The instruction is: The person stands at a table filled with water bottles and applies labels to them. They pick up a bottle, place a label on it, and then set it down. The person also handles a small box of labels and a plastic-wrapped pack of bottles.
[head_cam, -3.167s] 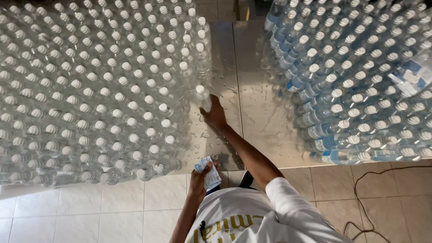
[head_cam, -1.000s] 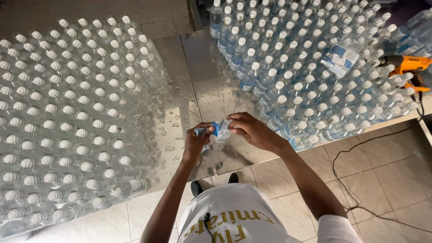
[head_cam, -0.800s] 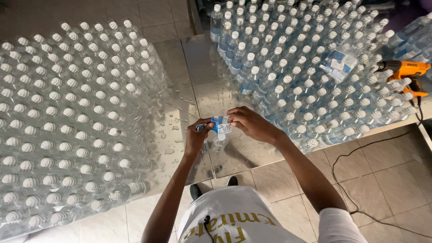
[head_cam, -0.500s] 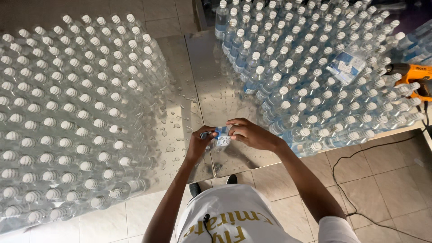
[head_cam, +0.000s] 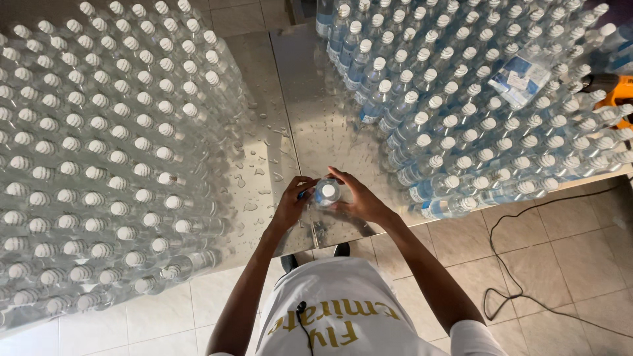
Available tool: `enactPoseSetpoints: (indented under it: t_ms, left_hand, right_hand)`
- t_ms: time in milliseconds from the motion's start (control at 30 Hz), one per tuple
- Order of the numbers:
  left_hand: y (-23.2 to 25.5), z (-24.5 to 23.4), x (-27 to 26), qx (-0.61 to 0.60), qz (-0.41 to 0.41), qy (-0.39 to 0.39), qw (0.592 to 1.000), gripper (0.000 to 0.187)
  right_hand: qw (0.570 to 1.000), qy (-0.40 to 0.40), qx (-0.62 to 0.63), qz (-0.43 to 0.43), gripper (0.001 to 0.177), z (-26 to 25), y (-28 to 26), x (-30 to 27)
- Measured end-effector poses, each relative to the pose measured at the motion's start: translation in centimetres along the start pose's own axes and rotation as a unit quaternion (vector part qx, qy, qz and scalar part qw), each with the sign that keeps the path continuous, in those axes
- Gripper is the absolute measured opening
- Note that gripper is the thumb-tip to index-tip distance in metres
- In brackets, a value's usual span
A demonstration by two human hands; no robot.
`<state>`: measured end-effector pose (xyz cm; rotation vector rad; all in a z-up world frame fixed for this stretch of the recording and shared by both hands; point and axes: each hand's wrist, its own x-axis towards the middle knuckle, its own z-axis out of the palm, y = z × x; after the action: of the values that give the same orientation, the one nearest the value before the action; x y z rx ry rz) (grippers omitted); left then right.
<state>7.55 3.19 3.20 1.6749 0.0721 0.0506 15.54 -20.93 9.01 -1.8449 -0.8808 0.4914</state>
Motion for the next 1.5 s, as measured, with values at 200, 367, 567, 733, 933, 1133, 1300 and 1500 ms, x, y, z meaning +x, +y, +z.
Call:
enactPoseSetpoints:
  t_ms: [200,367,567,733,933,1133,1300,1500]
  left_hand:
    - [2.6,0.8,-2.9,-0.057,-0.064,0.099,0.991,0.035]
    - [0.8,1.1,-5.0,-0.047,-0.078,0.101,0.991,0.038]
    - [-2.9,1.1,-7.0,-0.067,-0.127,0.148,0.979,0.035]
    - [-4.8,1.5,-8.2,-0.049,-0.159,0.151,0.974,0.036]
    - [-6.5,3.2,-6.7,-0.048,-0.155,0.145,0.976,0.036]
    - [-5.2,4.7,-4.6,-0.005,-0.141,0.134,0.981,0.055]
    - [-2.7,5.1,-4.7,0.027,-0.160,0.136,0.977,0.050]
    - [-3.8,5.2,-4.6,0.010,-0.179,0.148,0.973,0.047]
  right_hand:
    - [1.000,-0.001,0.007,0.016,0.111,1.0,1.2,0.2]
    - [0.999,-0.011,0.003,0.039,0.115,2.1,4.2,0.2]
    - [0.997,-0.032,0.000,0.076,0.117,2.7,3.0,0.2]
    - [0.995,-0.024,0.017,0.092,0.117,3.9,4.4,0.1]
    - [0.991,-0.007,0.061,0.120,0.114,4.9,6.8,0.2]
    - [0.979,0.017,0.084,0.184,0.102,4.6,2.8,0.1]
    - [0.975,0.022,0.129,0.177,0.104,4.8,2.3,-0.3]
    - [0.977,0.014,0.139,0.159,0.110,5.4,4.6,-0.2]
